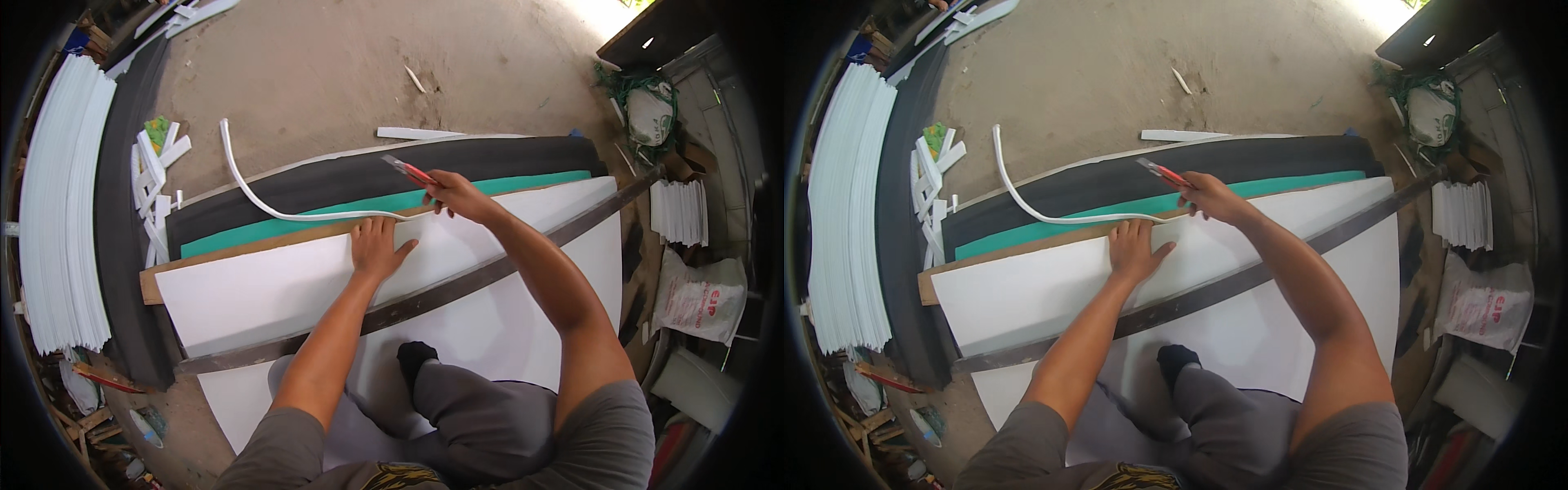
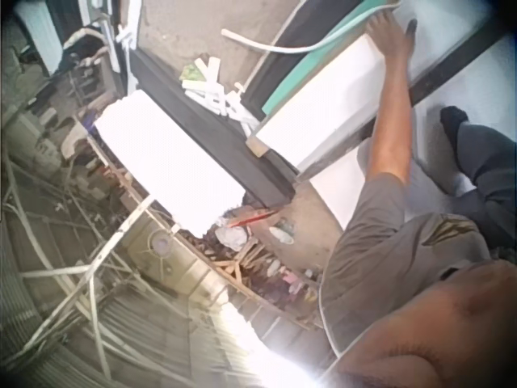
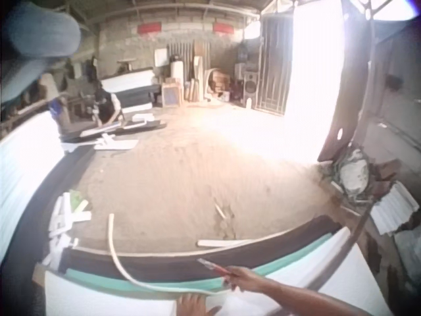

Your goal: The person uses a utility knife to cut a thin strip from the edge of a large white sheet. After cutting, the person wipes the surface of the white sheet with a yellow and green cloth.

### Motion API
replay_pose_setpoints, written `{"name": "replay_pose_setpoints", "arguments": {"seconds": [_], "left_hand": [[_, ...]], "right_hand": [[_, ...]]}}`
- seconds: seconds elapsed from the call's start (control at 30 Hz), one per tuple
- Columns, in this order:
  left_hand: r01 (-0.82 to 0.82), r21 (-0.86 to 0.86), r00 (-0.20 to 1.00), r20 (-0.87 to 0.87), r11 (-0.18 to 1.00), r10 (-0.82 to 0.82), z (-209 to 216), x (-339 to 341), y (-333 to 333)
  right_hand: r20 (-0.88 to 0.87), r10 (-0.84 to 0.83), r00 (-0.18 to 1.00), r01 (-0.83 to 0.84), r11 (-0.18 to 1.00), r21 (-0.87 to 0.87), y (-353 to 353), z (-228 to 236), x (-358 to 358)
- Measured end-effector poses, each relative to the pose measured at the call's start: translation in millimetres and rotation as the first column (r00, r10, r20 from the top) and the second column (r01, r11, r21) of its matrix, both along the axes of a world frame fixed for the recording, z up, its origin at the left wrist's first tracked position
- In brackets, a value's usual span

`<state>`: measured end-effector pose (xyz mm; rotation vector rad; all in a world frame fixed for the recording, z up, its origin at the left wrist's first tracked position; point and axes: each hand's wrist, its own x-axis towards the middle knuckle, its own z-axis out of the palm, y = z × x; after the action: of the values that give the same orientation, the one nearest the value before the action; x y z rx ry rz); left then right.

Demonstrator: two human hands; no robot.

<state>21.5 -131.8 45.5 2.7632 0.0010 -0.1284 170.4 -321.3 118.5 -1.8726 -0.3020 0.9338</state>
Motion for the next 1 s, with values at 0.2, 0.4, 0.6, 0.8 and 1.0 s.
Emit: {"name": "replay_pose_setpoints", "arguments": {"seconds": [0.2,0.4,0.6,0.8,1.0], "left_hand": [[-0.005,0.079,1.0,0.025,0.997,0.003,-18.3,-1.2,-7.2],[0.004,-0.019,0.974,0.228,1.0,0.001,-26.2,-0.3,-8.8],[-0.043,-0.109,0.981,0.186,0.993,0.063,-26.0,7.9,-2.1],[-0.04,-0.121,0.998,-0.057,0.992,0.033,-1.9,9.9,-7.9],[-0.102,-0.072,0.992,0.064,0.992,0.106,5.4,5.5,-8.0]], "right_hand": [[0.134,-0.049,0.99,0.037,0.995,0.089,93.3,-60.9,23.8],[0.012,-0.116,0.993,0.116,0.993,-0.009,137.1,-56.2,32.3],[-0.182,-0.166,0.969,0.178,0.983,0.05,96.9,-47.3,25.2],[-0.066,-0.083,0.994,0.078,0.995,-0.066,58.4,38.5,30.2],[0.019,-0.128,0.992,0.126,0.989,0.08,49.2,48.8,29.4]]}}
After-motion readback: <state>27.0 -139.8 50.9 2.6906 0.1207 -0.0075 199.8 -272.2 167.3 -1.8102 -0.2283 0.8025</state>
